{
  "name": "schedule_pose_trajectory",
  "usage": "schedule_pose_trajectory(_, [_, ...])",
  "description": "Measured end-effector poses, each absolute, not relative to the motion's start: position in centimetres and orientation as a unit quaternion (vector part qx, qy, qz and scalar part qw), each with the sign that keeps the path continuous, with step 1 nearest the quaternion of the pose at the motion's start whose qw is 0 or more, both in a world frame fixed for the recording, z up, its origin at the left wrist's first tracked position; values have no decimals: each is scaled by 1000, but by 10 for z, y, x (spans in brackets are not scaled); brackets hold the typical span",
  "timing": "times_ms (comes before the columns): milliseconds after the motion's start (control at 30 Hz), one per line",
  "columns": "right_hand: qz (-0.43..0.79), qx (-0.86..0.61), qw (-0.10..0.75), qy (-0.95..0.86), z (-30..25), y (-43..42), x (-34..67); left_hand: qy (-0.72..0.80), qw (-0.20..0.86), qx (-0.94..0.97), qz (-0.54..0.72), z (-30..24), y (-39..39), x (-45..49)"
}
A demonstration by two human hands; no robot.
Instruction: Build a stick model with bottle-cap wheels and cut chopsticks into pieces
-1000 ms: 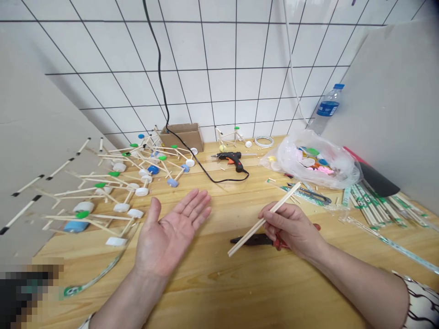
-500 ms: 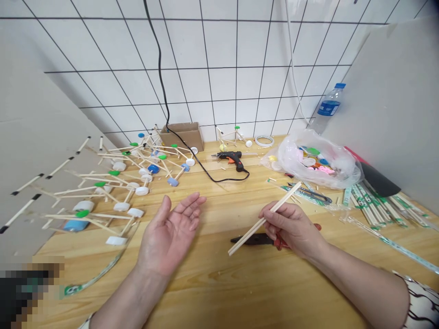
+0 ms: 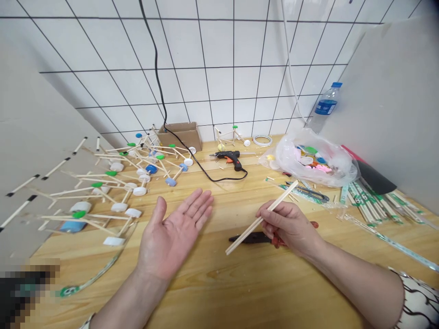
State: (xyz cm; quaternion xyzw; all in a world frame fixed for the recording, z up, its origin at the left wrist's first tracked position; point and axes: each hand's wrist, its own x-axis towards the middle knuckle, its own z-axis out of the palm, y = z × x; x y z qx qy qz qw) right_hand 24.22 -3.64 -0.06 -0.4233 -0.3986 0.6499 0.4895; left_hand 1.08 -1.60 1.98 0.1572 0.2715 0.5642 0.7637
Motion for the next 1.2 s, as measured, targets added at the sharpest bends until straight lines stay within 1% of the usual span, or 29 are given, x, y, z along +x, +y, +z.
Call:
schedule_pose_trajectory(100, [649,-431,486,-397,0,-36,242,316,756,177,546,22,-17,12])
schedule_pose_trajectory(233, [646,-444,475,-400,1,-36,241,392,729,254,501,22,-21,15])
schedule_pose_trajectory(433, [648,-444,469,-404,0,-36,241,426,709,356,436,12,-30,23])
schedule_pose_trajectory(500, [643,-447,465,-412,-2,-36,241,446,680,399,424,9,-33,26])
schedule_pose_trajectory(600, [628,-458,449,-441,-3,-37,240,482,606,488,402,9,-38,31])
schedule_pose_trajectory(700, [611,-455,441,-474,-2,-38,238,471,556,586,355,12,-43,36])
schedule_pose_trajectory(800, [597,-440,445,-501,0,-39,235,413,552,656,307,13,-48,40])
schedule_pose_trajectory(867, [587,-431,450,-517,1,-39,232,399,549,672,297,10,-49,42])
schedule_pose_trajectory(1000, [579,-410,461,-533,1,-39,227,447,520,664,298,3,-48,40])
schedule_pose_trajectory(1200, [609,-402,444,-520,7,-31,220,469,509,657,299,3,-42,34])
